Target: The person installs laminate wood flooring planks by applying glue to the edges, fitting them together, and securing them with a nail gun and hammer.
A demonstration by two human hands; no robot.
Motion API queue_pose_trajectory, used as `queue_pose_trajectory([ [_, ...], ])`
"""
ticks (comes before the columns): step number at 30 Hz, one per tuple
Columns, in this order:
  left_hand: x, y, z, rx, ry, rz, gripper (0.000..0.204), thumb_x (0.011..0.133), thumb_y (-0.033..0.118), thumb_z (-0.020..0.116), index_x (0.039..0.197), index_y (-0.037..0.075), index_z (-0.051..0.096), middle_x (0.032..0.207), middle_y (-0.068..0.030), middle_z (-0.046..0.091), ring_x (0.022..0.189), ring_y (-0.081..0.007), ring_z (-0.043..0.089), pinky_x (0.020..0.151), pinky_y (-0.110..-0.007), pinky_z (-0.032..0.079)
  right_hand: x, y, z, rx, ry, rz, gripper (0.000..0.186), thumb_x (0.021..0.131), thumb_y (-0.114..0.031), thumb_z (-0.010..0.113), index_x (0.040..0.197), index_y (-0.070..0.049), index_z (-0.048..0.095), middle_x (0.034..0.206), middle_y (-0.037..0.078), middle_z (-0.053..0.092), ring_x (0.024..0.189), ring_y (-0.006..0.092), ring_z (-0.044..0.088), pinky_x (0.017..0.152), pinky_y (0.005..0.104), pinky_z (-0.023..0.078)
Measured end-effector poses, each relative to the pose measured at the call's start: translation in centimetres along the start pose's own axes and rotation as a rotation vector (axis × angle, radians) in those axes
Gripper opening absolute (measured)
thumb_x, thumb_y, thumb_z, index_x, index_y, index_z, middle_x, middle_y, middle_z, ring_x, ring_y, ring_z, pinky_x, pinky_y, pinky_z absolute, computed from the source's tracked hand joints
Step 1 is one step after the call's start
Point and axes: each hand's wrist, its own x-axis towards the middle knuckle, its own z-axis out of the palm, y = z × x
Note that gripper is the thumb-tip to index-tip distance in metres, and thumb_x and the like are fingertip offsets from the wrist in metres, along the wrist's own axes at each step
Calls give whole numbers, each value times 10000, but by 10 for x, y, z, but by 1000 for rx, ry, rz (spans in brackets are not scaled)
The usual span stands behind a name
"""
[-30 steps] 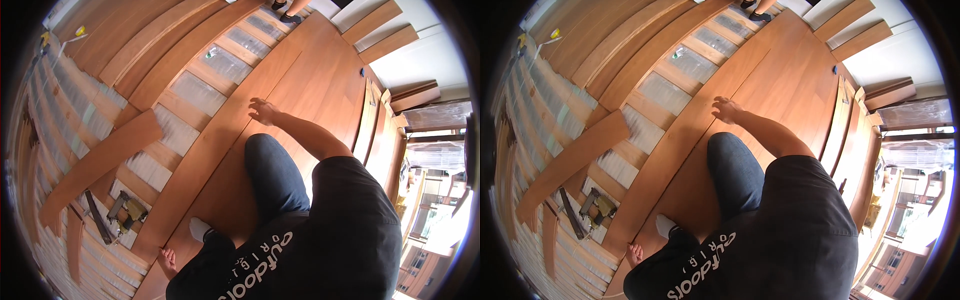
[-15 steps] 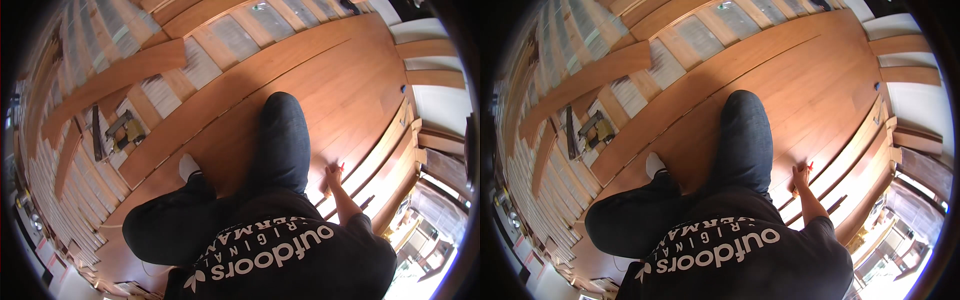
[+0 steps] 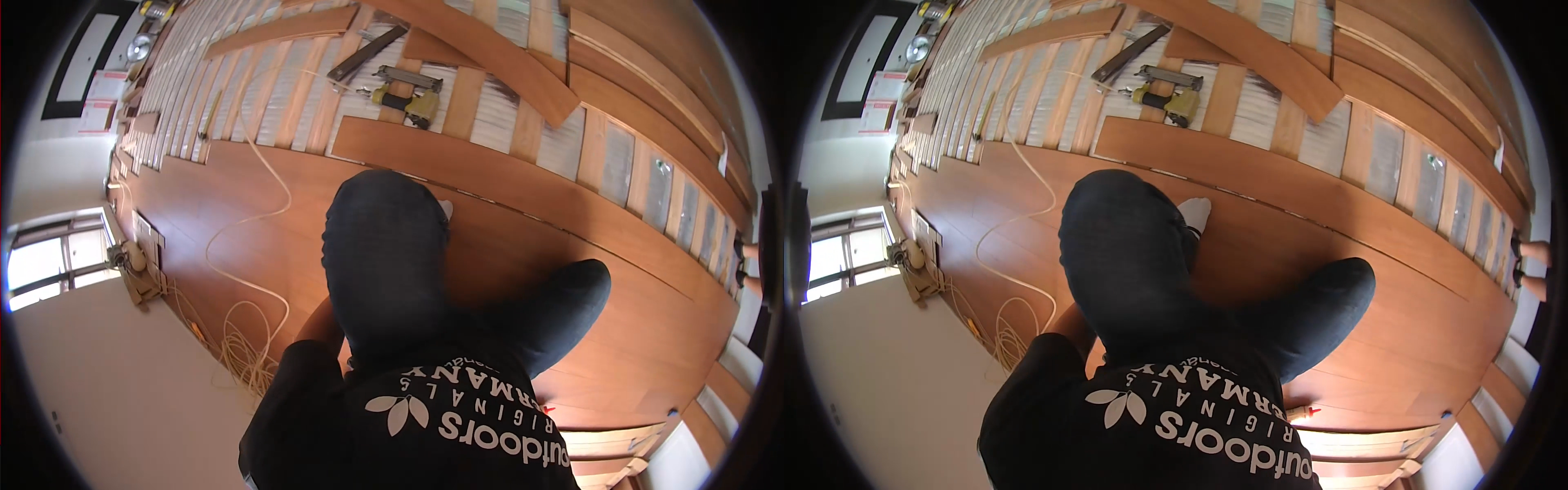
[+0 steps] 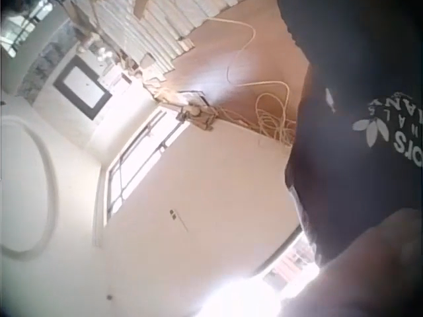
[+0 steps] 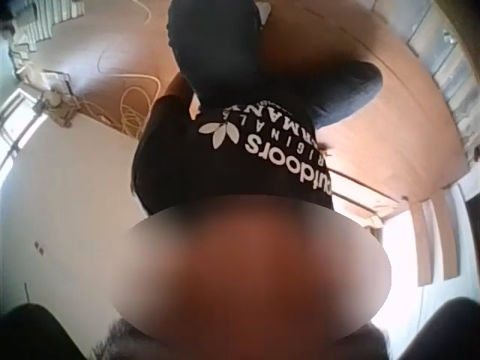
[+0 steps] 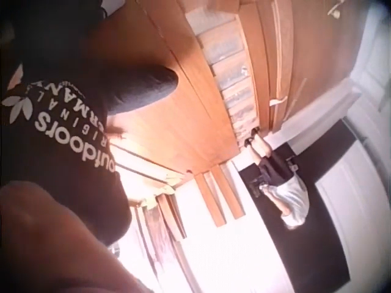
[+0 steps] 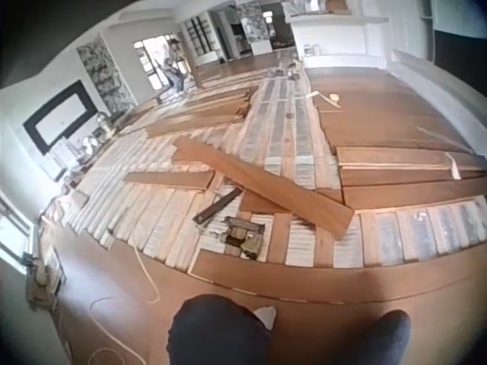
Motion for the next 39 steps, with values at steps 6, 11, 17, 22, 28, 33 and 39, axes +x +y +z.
queue_pose_trajectory([
  [6, 73, 97, -25, 205, -31, 199, 384, 1007, 354, 636, 893, -12, 630, 762, -95, 657, 702, -209, 667, 573, -321, 478, 10, -25, -15, 647, -465, -13, 456, 828, -374, 747, 1203, -175, 580, 1131, 57, 659, 974, 231, 632, 778, 430, 510],
  [11, 137, 230, -28, 381, -56, 420, 372, 1000, 342, 643, 882, -11, 638, 756, -97, 657, 704, -213, 669, 574, -324, 480, 1, -120, -73, 1392, -474, -92, 454, 888, -248, 744, 1283, -124, 557, 1232, 89, 635, 1124, 263, 640, 929, 458, 555],
  [17, 172, 433, -2, 576, -85, 727, 359, 991, 326, 651, 868, -11, 647, 749, -99, 656, 707, -216, 670, 576, -327, 481, -70, -185, -189, 1717, -673, -592, 415, 982, -279, 638, 1309, -49, 529, 1241, 119, 603, 1163, 318, 611, 1030, 517, 513],
  [22, 184, 539, 9, 599, -36, 935, 348, 984, 314, 658, 857, -11, 655, 744, -101, 656, 710, -219, 672, 577, -329, 483, -118, -185, -246, 1688, -623, -876, 646, 923, -341, 689, 1419, 11, 469, 1307, 174, 596, 1074, 286, 672, 843, 414, 612],
  [28, 238, 646, 69, 109, -91, 1003, 286, 937, 277, 670, 983, -3, 701, 797, -112, 676, 788, -243, 689, 639, -340, 510, -140, -187, -248, 1666, -492, -949, 666, 901, -342, 727, 1388, 40, 482, 1263, 194, 607, 1026, 280, 680, 810, 402, 610],
  [33, 291, 722, 104, -354, -150, 658, 384, 991, 258, 595, 1285, 11, 595, 1037, -96, 695, 928, -212, 686, 833, -331, 547, -154, -231, -251, 1786, -442, -901, 690, 886, -357, 760, 1374, 47, 486, 1241, 194, 615, 1022, 286, 684, 787, 410, 606],
  [39, 286, 802, 133, -1157, -197, 173, 514, 941, 361, 768, 1334, 126, 534, 1237, -15, 583, 1100, -192, 603, 956, -354, 514, -151, -292, -282, 1758, -375, -912, 798, 815, -460, 836, 1311, 69, 503, 1163, 196, 630, 945, 271, 694, 764, 395, 604],
])
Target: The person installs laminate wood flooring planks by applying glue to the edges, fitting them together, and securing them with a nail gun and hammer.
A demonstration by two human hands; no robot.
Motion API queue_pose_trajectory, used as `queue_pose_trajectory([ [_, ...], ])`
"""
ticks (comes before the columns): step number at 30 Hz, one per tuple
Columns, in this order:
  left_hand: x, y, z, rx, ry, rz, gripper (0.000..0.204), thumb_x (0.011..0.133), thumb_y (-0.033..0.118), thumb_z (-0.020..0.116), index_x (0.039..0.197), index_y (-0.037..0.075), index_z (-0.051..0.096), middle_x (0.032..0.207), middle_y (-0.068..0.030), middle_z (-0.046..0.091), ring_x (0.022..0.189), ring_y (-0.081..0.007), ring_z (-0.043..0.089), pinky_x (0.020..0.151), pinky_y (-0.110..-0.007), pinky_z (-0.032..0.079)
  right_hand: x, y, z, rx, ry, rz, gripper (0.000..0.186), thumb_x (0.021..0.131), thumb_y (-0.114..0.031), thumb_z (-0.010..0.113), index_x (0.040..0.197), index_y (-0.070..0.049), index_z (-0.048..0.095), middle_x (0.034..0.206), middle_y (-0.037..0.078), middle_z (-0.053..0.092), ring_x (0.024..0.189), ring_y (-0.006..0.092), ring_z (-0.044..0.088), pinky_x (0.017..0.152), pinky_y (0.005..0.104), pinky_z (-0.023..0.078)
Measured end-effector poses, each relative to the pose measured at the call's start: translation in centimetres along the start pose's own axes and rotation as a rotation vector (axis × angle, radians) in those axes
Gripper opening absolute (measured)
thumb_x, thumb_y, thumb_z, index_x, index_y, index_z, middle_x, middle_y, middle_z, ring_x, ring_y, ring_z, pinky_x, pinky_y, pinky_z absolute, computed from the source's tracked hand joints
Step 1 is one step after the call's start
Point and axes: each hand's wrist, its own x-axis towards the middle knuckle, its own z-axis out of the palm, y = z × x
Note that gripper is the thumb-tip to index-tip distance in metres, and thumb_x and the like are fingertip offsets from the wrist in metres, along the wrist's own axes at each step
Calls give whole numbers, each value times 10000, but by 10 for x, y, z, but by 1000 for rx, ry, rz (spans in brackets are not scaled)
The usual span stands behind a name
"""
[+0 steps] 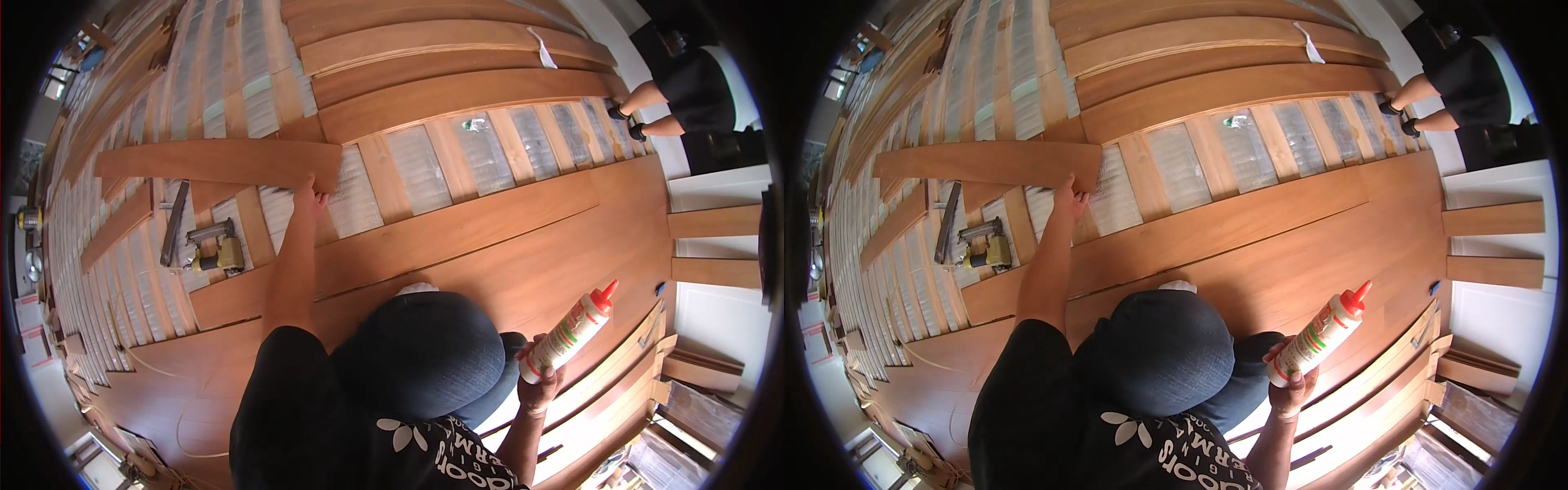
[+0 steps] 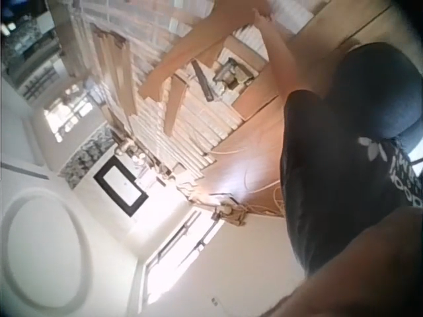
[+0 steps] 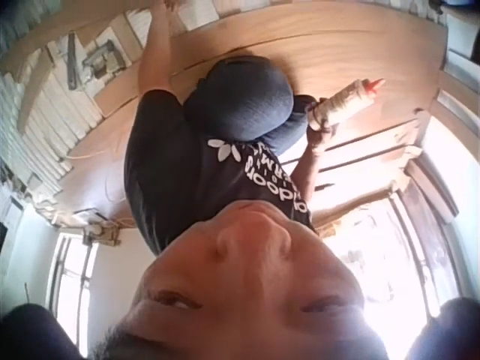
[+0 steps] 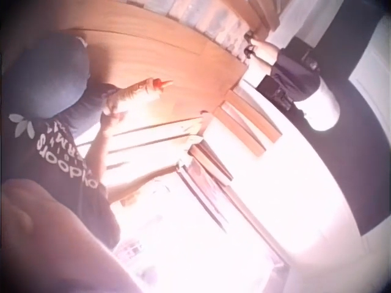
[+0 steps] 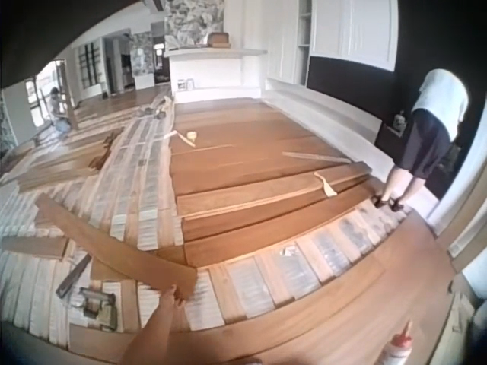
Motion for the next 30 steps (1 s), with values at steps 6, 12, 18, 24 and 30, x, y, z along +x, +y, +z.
queue_pose_trajectory([
  [6, -3, 43, 55, -154, -215, 205, 405, 974, 181, 734, 1333, 142, 550, 1252, 8, 594, 1092, -206, 621, 992, -403, 530, 82, -8, 25, -24, -65, 9, 736, 870, -403, 789, 1342, 78, 493, 1218, 195, 625, 964, 269, 691, 783, 388, 603],
  [12, 33, 98, 130, 373, -160, 43, 309, 1036, 371, 650, 1088, 66, 661, 905, -62, 745, 784, -168, 729, 647, -235, 567, 193, -27, 47, 91, -109, 29, 764, 852, -424, 800, 1367, 57, 503, 1251, 196, 620, 1006, 289, 688, 800, 417, 594],
  [18, -53, 4, 96, 1183, -443, 718, 259, 1019, 262, 602, 998, 7, 647, 878, -143, 700, 810, -283, 671, 726, -386, 518, 287, -91, 76, 147, -205, 42, 820, 814, -496, 806, 1395, 2, 510, 1266, 150, 619, 1014, 270, 668, 820, 396, 562],
  [24, -172, -130, 92, 1479, -732, 1355, 448, 929, 275, 684, 1296, 39, 581, 1328, -233, 573, 1157, -424, 584, 967, -566, 480, 292, -141, 42, 137, -183, 128, 794, 822, -491, 816, 1391, -18, 530, 1282, 133, 624, 1033, 261, 671, 826, 384, 559],
  [30, -171, -199, 73, 1650, -628, 1312, 642, 1019, 461, 476, 1497, 33, 479, 1545, -269, 431, 1376, -515, 439, 1142, -652, 330, 283, -94, -5, 354, -400, 335, 675, 972, -399, 713, 1492, -74, 431, 1331, 144, 548, 986, 270, 615, 863, 441, 637],
])
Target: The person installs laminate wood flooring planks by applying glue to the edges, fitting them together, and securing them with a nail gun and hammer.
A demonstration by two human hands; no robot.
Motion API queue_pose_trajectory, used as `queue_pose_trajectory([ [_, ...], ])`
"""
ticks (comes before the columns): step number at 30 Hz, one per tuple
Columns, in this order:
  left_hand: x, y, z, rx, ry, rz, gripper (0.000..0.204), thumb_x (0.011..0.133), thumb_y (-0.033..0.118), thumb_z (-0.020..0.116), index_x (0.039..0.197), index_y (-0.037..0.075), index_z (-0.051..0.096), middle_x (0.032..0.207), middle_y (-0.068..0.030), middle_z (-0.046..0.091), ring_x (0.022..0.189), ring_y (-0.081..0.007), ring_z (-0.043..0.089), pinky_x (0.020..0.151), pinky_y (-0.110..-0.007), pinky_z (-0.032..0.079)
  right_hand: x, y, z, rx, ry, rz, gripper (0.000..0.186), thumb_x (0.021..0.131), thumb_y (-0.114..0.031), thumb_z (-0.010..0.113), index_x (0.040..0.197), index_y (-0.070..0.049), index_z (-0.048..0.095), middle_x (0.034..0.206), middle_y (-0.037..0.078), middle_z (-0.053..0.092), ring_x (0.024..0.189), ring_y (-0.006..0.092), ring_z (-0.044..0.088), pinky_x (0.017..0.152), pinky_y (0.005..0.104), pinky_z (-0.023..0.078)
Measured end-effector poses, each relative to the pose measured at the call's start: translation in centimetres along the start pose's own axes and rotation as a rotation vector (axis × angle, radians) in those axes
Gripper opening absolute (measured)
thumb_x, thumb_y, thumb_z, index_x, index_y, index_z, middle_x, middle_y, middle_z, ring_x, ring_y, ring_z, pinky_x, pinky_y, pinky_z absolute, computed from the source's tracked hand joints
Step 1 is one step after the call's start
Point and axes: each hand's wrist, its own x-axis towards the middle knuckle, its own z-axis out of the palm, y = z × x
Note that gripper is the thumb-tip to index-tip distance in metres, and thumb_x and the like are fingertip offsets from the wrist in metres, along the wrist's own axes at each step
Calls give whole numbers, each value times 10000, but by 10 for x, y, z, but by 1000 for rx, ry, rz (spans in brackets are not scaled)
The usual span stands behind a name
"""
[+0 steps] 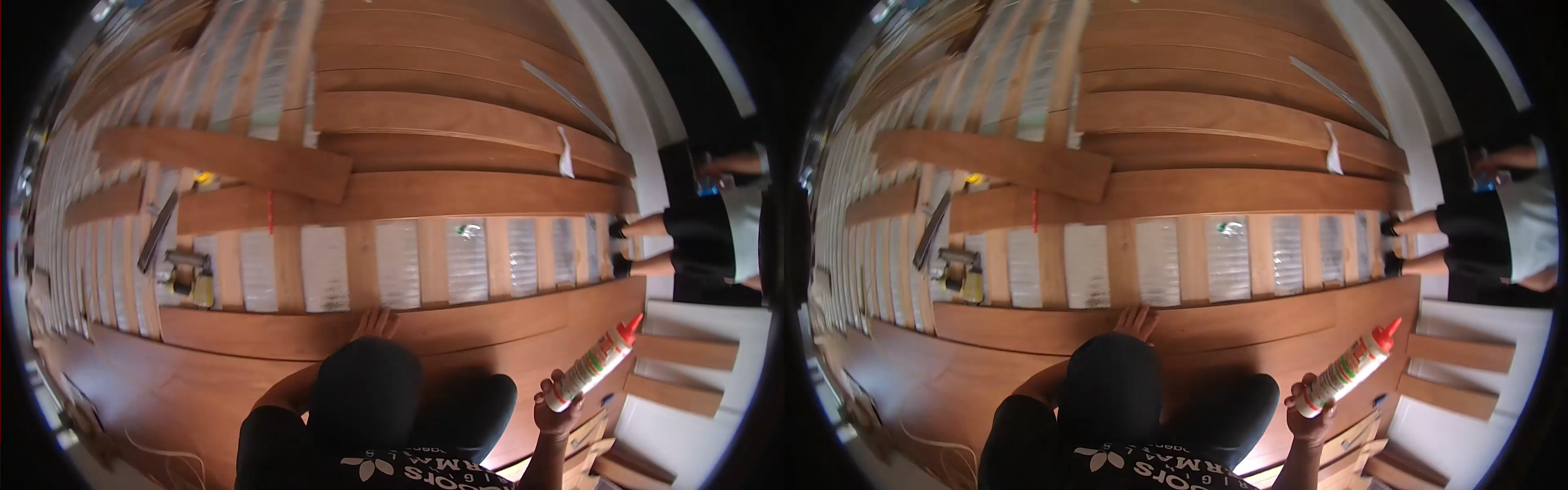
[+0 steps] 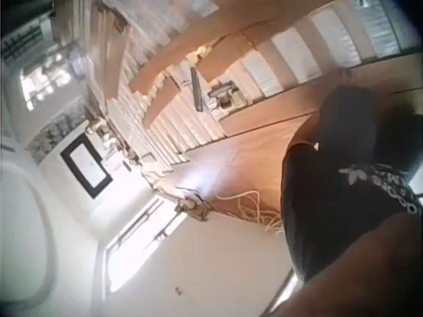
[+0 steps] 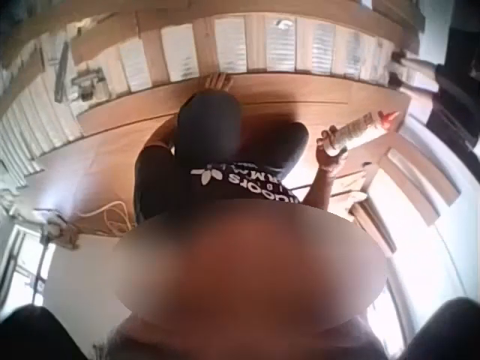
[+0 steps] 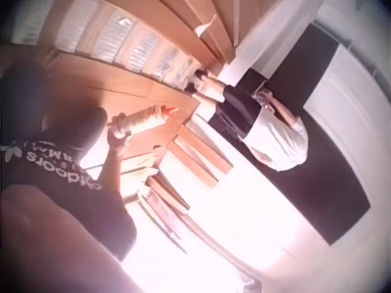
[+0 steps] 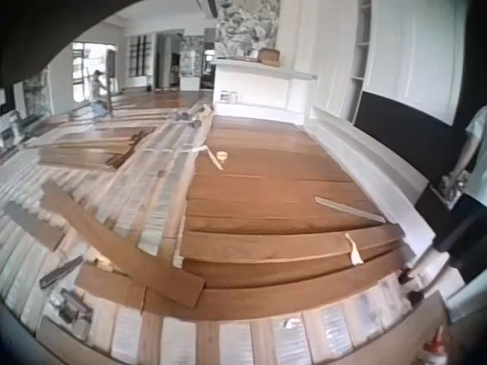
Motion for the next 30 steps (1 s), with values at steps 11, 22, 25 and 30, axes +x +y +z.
queue_pose_trajectory([
  [11, -41, -20, 3, -19, 352, -3, 573, 961, 434, 601, 1449, 140, 544, 1519, -134, 493, 1423, -340, 430, 1221, -517, 288, 22, 111, 51, 156, -193, 280, 633, 903, -339, 792, 1338, 23, 510, 1262, 161, 607, 1063, 310, 624, 886, 384, 609],
  [22, -29, -29, -7, 46, 65, -48, 543, 1036, 381, 510, 1528, 152, 478, 1546, -128, 470, 1412, -325, 432, 1182, -528, 296, -108, -5, 0, -177, -178, -177, 704, 1000, -309, 694, 1534, -21, 336, 1282, 173, 515, 1062, 254, 588, 906, 323, 616],
  [25, -35, -23, -14, 248, 145, -55, 540, 1026, 400, 534, 1511, 165, 498, 1534, -150, 469, 1406, -322, 432, 1160, -551, 319, -163, 1, -25, -154, -50, -263, 688, 999, -316, 697, 1521, -27, 354, 1282, 192, 545, 1044, 259, 609, 903, 337, 626],
  [30, -65, -6, 0, 336, 88, -36, 626, 990, 444, 530, 1545, 161, 470, 1634, -224, 334, 1514, -458, 270, 1230, -611, 191, -212, 28, -63, -75, 87, -270, 613, 1031, -329, 645, 1442, 40, 377, 1285, 210, 551, 1049, 286, 653, 911, 376, 643],
])
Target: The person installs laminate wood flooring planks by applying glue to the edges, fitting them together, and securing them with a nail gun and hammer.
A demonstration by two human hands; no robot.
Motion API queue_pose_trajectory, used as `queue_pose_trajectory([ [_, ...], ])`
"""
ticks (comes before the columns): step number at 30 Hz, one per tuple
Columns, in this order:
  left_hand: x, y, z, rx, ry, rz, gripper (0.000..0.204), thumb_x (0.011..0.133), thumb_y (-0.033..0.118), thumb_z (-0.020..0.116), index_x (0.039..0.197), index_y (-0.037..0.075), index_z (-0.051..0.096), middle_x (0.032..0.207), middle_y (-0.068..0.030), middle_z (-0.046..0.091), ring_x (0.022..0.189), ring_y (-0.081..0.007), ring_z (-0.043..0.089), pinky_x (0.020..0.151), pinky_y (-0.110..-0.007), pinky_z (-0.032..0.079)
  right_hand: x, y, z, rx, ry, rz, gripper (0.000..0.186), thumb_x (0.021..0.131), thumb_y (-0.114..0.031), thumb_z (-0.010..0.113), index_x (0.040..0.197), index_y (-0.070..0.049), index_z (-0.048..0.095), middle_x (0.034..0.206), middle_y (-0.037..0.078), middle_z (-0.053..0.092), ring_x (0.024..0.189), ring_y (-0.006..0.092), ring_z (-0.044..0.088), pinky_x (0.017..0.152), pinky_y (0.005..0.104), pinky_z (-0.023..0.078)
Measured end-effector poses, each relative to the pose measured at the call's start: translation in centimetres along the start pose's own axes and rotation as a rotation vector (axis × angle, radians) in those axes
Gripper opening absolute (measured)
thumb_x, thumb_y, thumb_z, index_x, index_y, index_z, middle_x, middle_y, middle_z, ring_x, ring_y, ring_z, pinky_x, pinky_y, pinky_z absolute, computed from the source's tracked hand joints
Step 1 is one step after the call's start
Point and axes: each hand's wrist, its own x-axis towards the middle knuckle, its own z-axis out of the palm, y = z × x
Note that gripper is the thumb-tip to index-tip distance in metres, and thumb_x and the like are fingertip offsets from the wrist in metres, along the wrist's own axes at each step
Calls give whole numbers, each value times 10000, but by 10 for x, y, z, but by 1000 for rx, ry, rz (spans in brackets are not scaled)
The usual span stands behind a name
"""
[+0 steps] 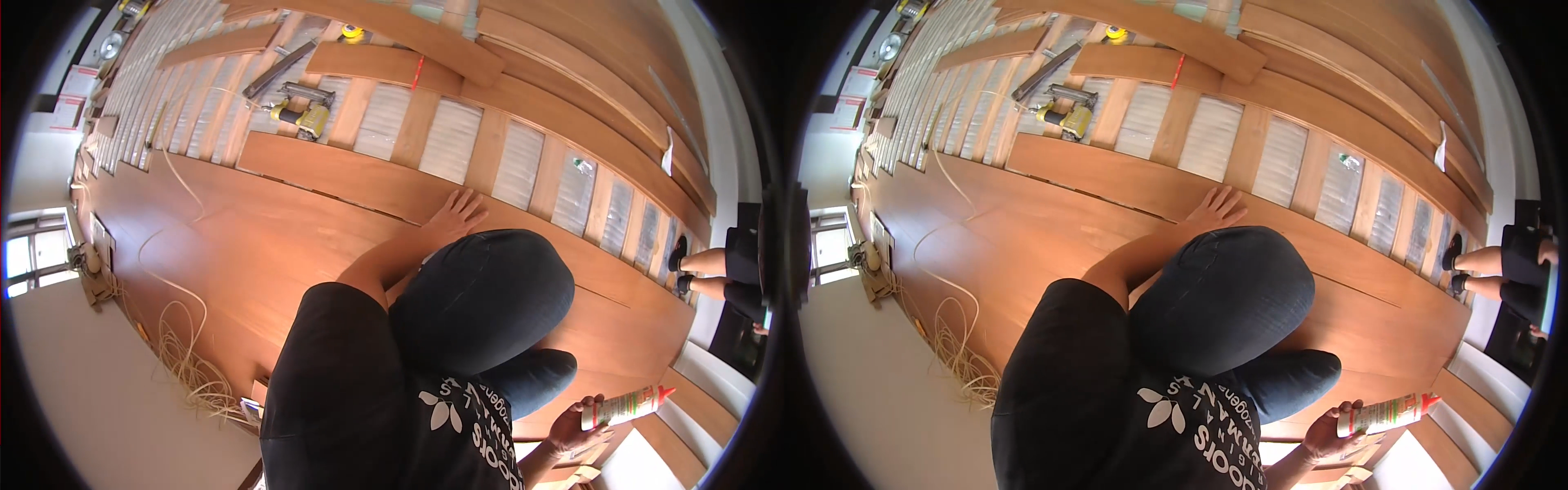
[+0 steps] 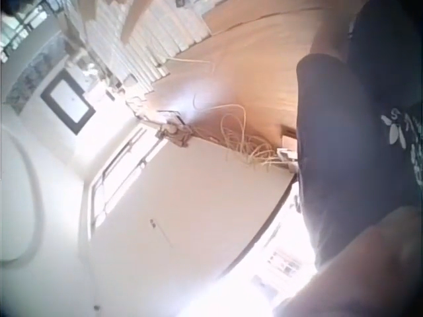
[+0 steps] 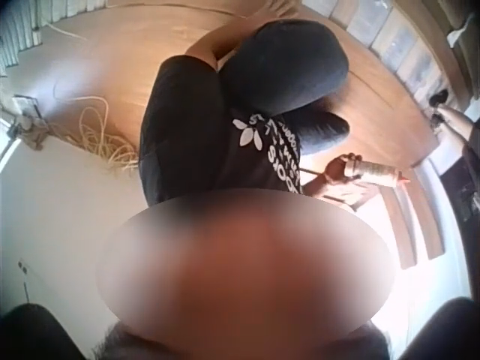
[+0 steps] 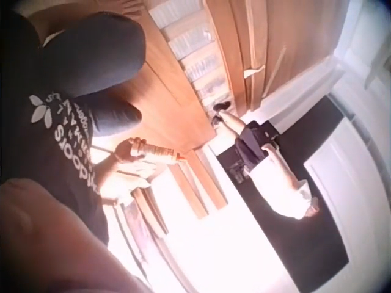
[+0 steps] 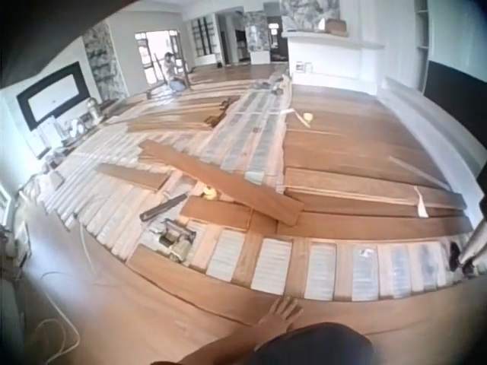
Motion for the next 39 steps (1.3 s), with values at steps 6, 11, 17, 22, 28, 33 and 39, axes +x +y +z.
queue_pose_trajectory([
  [6, -6, 2, -9, -139, -2, -45, 789, 942, 666, 528, 1581, 212, 436, 1684, -177, 276, 1559, -416, 187, 1264, -585, 114, 17, 8, -5, 32, -42, 64, 625, 1043, -352, 626, 1458, 34, 360, 1312, 206, 557, 1094, 286, 645, 913, 370, 635],
  [11, 3, -10, -32, -160, -93, -62, 865, 923, 762, 489, 1614, 252, 380, 1709, -146, 226, 1577, -387, 132, 1275, -562, 68, 38, 2, 28, -73, -27, 28, 667, 1001, -359, 688, 1463, 15, 387, 1269, 182, 553, 1042, 252, 632, 866, 348, 631],
  [17, 36, -10, -57, -155, -290, -120, 1056, 802, 715, 701, 1639, 206, 308, 1717, -179, 178, 1579, -423, 131, 1252, -633, 122, 29, 3, 31, 47, 6, 25, 610, 962, -366, 695, 1424, -35, 472, 1279, 186, 570, 988, 274, 614, 784, 366, 599],
  [22, 81, 4, -72, -99, -413, 37, 1199, 728, 729, 757, 1638, 125, 263, 1643, -255, 265, 1515, -499, 221, 1227, -635, 185, 19, 13, 21, 70, 150, 77, 672, 937, -498, 723, 1363, -16, 531, 1256, 149, 622, 986, 248, 614, 795, 377, 586],
  [28, 49, -45, -8, -18, -255, 80, 1181, 703, 708, 780, 1628, 154, 297, 1578, -270, 336, 1435, -470, 341, 1175, -591, 280, 20, 10, 37, 20, 131, 19, 727, 909, -517, 742, 1388, -23, 508, 1249, 144, 621, 1017, 245, 634, 789, 365, 578],
  [33, -12, -122, -16, 309, -62, 109, 1174, 685, 683, 810, 1629, 201, 304, 1572, -283, 337, 1447, -454, 335, 1179, -573, 278, 23, 2, 33, 31, 84, 9, 709, 916, -500, 742, 1391, -30, 503, 1256, 146, 625, 1031, 243, 638, 806, 355, 594],
  [39, 2, -119, -67, 195, -489, -221, 1134, 687, 610, 864, 1585, 137, 358, 1498, -249, 447, 1386, -417, 440, 1130, -587, 331, 36, 11, 40, 56, 55, 50, 758, 888, -485, 774, 1388, 20, 511, 1264, 166, 618, 1032, 271, 653, 836, 380, 591],
])
